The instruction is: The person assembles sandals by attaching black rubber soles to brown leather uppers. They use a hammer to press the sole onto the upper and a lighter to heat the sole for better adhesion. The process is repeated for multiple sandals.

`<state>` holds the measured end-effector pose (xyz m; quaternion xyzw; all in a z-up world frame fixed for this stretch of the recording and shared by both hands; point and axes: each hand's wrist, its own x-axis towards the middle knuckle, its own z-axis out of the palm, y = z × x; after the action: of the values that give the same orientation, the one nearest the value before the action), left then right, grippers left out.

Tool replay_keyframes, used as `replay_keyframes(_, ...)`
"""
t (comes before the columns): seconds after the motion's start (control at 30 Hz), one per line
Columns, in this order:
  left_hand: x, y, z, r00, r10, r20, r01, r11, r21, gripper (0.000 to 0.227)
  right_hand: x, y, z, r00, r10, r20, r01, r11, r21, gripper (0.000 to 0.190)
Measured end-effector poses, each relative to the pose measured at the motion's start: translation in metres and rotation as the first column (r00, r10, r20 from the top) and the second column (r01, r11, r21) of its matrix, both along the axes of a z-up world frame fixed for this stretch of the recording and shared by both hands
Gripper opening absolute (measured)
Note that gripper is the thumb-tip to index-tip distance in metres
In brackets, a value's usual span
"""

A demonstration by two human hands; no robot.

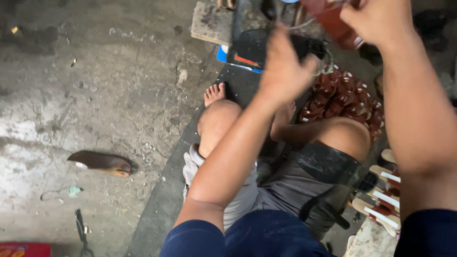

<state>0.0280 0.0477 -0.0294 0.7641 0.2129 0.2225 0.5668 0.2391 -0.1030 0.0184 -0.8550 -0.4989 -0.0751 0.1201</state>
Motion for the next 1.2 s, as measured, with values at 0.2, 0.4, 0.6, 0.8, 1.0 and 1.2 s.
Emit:
replay_keyframes(0.2,-0.036,0.016,0.023,0.864,-0.168,0.474,0.476,0.576,-0.664,0.077,-0.146,-0.075,0.037,0.245,0.102,-0.964,0.522,0.824,0.22,0.014)
replay_keyframes(0.4,-0.105,-0.01,0.067,0.799,-0.27,0.538,0.591,0.522,-0.615,0.046,-0.305,-0.121,0.031,0.263,-0.009,-0.965,0.706,0.683,0.186,0.024)
replay_keyframes(0.6,-0.121,-0.039,0.071,0.834,-0.301,0.462,0.55,0.522,-0.652,0.045,-0.392,-0.161,-0.019,0.162,0.146,-0.976,0.74,0.637,0.218,0.041)
replay_keyframes(0.8,-0.152,-0.036,0.085,0.845,-0.45,0.289,0.53,0.635,-0.562,0.041,-0.419,-0.162,-0.018,0.084,-0.019,-0.996,0.728,0.684,0.049,0.04)
replay_keyframes(1.0,-0.187,-0.04,0.078,0.864,-0.452,0.223,0.463,0.537,-0.705,0.039,-0.387,-0.2,0.05,0.294,-0.44,-0.849,0.731,0.675,-0.096,0.039)
replay_keyframes(1.2,-0.2,-0.058,0.063,0.871,-0.448,0.202,0.449,0.558,-0.698,0.035,-0.363,-0.23,0.026,0.378,-0.535,-0.755,0.802,0.597,-0.022,0.037)
